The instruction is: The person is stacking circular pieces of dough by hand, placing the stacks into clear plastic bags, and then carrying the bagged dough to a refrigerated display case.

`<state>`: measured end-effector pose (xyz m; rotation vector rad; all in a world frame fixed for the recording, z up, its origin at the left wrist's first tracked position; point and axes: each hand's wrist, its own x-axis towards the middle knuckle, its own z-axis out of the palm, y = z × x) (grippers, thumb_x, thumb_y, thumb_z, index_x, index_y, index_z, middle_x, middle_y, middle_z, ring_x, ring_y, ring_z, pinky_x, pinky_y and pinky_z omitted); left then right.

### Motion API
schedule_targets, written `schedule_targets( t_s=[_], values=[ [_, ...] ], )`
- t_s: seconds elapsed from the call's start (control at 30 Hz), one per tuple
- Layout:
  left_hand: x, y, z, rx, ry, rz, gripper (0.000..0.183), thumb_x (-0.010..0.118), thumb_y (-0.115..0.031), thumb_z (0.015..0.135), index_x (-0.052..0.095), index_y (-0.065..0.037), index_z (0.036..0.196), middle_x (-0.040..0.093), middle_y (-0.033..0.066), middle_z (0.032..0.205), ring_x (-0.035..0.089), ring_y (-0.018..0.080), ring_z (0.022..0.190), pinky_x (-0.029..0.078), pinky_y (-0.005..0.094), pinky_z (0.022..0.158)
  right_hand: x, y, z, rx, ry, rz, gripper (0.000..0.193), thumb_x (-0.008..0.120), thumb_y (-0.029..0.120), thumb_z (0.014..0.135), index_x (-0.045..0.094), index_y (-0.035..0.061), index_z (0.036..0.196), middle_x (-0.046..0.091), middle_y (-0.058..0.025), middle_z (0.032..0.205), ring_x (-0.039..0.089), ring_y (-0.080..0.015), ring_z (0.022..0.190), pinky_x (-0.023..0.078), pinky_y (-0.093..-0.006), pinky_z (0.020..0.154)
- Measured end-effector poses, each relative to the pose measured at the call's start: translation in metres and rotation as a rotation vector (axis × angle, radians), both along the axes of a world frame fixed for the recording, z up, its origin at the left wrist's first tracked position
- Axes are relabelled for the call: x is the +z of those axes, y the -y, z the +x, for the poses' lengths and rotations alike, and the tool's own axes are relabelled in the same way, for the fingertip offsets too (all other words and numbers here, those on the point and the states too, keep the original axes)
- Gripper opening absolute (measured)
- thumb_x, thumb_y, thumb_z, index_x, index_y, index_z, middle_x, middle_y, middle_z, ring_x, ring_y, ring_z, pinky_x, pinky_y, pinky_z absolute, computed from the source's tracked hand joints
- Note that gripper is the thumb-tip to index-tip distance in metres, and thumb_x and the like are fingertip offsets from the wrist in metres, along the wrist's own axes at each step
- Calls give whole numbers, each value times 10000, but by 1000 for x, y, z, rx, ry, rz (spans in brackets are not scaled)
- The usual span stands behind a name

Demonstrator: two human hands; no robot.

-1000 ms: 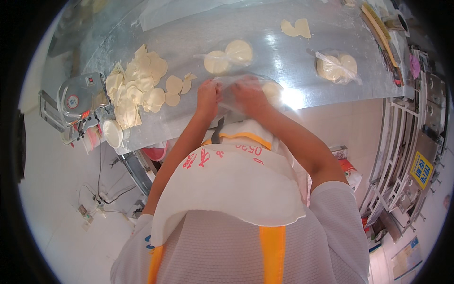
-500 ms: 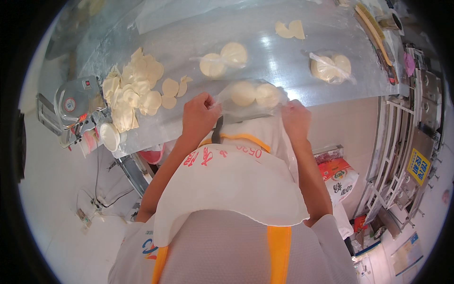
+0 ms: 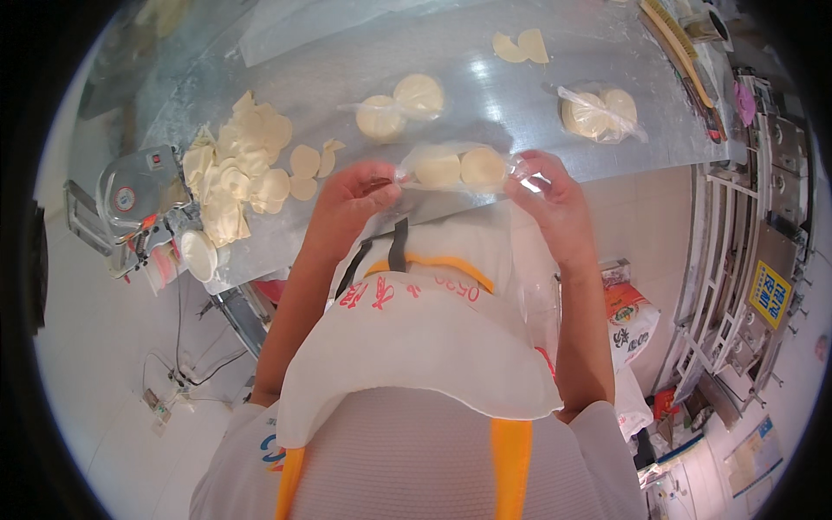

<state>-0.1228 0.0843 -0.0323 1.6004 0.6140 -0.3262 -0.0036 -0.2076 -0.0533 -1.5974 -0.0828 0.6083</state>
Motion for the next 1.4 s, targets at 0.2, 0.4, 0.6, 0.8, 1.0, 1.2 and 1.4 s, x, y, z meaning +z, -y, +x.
schedule_targets(
  t_s=[0.2,0.4,0.6,0.8,1.0,1.2,1.4],
  values=[
    [-44,5,4,-66,331,179,157,667,-99,1052,749,-37,1170,757,55,1203,652,147,1181,515,312,1017,-46,-15,0,26,4,179,189,641,142,1095,714,65,1251,727,-15,1071,635,-117,1091,471,-314,1053],
    [-72,39,39,-19,101,-250,168,642,-132,1078,749,-44,1174,713,24,1152,625,121,1069,498,290,963,-79,-57,-4,31,-122,141,263,563,128,1136,681,30,1350,638,17,945,574,-76,907,485,-237,869],
    [-118,61,34,215,174,-356,328,644,-166,1083,658,-37,1385,715,54,1168,622,120,1070,499,278,938,-98,-75,-16,-69,-214,129,226,644,144,1094,718,3,1255,711,-13,980,617,-80,886,499,-237,845],
    [-105,59,49,209,18,-397,356,671,-149,1064,668,1,1387,744,65,1195,652,130,1050,516,289,934,-81,-74,-17,-71,-299,210,212,732,163,1046,775,-8,1164,739,-2,959,638,-72,888,491,-226,803],
    [-84,86,49,276,197,-55,217,699,-112,1033,797,-20,1204,780,22,1048,683,129,977,540,291,880,-102,-84,-18,-303,-325,199,181,747,178,1040,775,1,1062,719,4,847,588,-66,731,467,-236,681],
    [-97,77,36,151,351,214,193,700,-39,994,824,-39,1141,784,70,1048,692,155,960,541,299,875,-102,-91,-5,-186,-88,-217,103,741,110,984,714,13,1005,667,13,740,524,-55,613,418,-252,563],
    [-109,68,32,207,347,229,200,731,-43,973,829,-39,1147,782,79,1075,695,157,967,544,293,872,-98,-63,12,257,-280,-87,57,776,82,930,761,51,975,687,45,852,544,-46,749,431,-227,673]
  ],
)
